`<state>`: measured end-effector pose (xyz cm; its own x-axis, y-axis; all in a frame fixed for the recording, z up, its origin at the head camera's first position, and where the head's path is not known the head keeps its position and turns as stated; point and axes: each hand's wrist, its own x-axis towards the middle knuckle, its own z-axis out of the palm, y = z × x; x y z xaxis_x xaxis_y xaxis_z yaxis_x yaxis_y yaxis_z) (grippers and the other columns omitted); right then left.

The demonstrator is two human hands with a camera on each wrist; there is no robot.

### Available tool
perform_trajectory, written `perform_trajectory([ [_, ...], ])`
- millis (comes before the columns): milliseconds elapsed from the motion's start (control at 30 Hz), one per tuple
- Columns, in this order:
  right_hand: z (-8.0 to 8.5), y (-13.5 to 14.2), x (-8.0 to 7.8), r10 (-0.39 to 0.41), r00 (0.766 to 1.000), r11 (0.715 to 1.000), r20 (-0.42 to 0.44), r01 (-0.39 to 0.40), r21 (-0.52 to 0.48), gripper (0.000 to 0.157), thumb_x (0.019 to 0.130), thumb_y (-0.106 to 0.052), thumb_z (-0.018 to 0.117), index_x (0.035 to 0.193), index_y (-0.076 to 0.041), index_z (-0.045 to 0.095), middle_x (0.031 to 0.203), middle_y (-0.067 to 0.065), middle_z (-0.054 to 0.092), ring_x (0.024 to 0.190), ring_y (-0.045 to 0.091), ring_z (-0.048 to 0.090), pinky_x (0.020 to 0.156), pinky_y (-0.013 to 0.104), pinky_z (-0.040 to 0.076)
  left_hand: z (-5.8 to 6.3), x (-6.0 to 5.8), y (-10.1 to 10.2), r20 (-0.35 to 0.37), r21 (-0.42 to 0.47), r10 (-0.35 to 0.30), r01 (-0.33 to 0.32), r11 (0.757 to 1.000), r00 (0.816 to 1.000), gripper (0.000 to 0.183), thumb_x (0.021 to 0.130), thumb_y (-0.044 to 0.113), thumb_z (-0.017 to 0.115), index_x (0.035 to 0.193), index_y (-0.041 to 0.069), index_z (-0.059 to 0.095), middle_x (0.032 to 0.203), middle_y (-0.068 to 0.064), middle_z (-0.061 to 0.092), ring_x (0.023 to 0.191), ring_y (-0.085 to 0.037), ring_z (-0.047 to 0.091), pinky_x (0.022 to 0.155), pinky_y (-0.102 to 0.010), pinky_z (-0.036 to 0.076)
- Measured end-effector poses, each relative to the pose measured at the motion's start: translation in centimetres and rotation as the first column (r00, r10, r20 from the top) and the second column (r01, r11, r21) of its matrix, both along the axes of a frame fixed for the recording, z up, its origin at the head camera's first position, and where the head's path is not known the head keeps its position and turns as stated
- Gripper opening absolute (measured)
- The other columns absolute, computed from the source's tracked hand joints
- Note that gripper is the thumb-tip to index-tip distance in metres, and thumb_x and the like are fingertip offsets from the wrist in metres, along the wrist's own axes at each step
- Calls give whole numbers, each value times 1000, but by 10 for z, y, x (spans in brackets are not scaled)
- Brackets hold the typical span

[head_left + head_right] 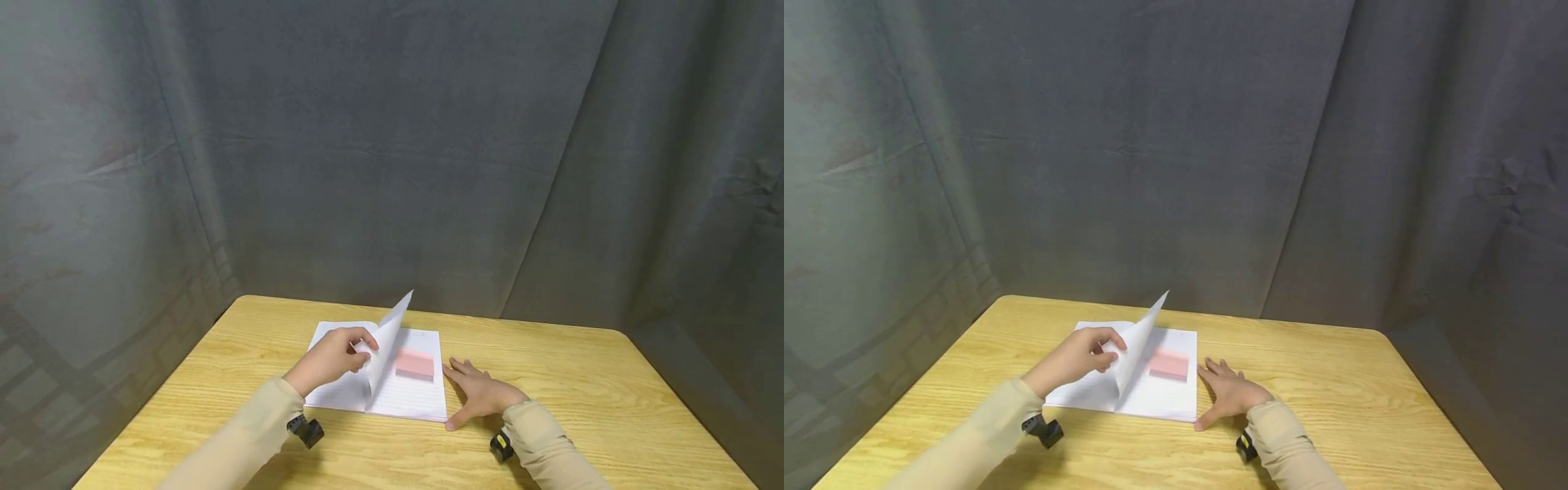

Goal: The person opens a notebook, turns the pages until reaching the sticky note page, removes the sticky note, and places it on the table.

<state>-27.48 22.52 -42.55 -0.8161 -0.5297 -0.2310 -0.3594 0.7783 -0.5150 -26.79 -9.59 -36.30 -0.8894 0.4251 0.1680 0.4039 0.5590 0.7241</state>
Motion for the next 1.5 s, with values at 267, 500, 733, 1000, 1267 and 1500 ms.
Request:
perform_trajectory([
  [267, -1, 0, 0, 2, 1000, 1000, 6, -2, 0, 113, 70, -50, 82, 152, -1, 20, 159, 25, 6, 143, 53, 2, 103, 76, 5, -4, 2, -33, 21, 13, 102, -102, 995, 995, 14, 87, 1, 63, 94, 13, 67, 67, -2, 55, 59, -12, 55, 55, -25, 45],
  [500, -1, 0, 0, 7, 1000, 1000, 0, -7, -2, 113, 71, -50, 81, 152, 0, 20, 159, 26, 6, 143, 53, 3, 103, 76, 6, -8, 9, -60, 62, 32, 185, -188, 982, 981, 13, 87, 0, 64, 95, 10, 66, 72, -5, 53, 62, -13, 59, 61, -30, 52],
  [733, 0, 2, 0, 5, 1000, 1000, 3, -5, -3, 114, 70, -50, 81, 152, 0, 20, 159, 26, 7, 143, 53, 3, 103, 76, 6, -19, 13, -77, 107, 14, 220, -223, 975, 970, 10, 88, 0, 64, 94, 8, 66, 71, -5, 51, 62, -15, 57, 59, -27, 50],
  [1000, -3, 2, -2, 6, 1000, 1000, -11, -6, 3, 115, 70, -53, 81, 152, -1, 20, 159, 26, 8, 143, 52, 4, 104, 75, 8, -35, 16, -89, 132, -28, 215, -213, 977, 968, 7, 88, 2, 63, 93, 5, 65, 68, -5, 50, 58, -17, 54, 52, -26, 45],
  [1267, -3, 0, -2, 5, 1000, 1000, -3, -5, 1, 115, 70, -53, 81, 153, -2, 19, 159, 25, 7, 144, 51, 3, 105, 74, 7, -52, 13, -96, 137, -43, 151, -146, 988, 979, 5, 86, 1, 63, 90, 4, 64, 64, -2, 47, 54, -14, 50, 49, -23, 39],
  [1500, -1, -3, -2, 4, 1000, 1000, -8, -4, 2, 114, 70, -52, 81, 152, -2, 20, 159, 25, 8, 143, 51, 4, 105, 75, 8, -60, 13, -92, 148, -96, 242, -230, 969, 959, 8, 83, -1, 65, 84, 6, 65, 67, -3, 45, 56, -13, 47, 50, -21, 40],
])
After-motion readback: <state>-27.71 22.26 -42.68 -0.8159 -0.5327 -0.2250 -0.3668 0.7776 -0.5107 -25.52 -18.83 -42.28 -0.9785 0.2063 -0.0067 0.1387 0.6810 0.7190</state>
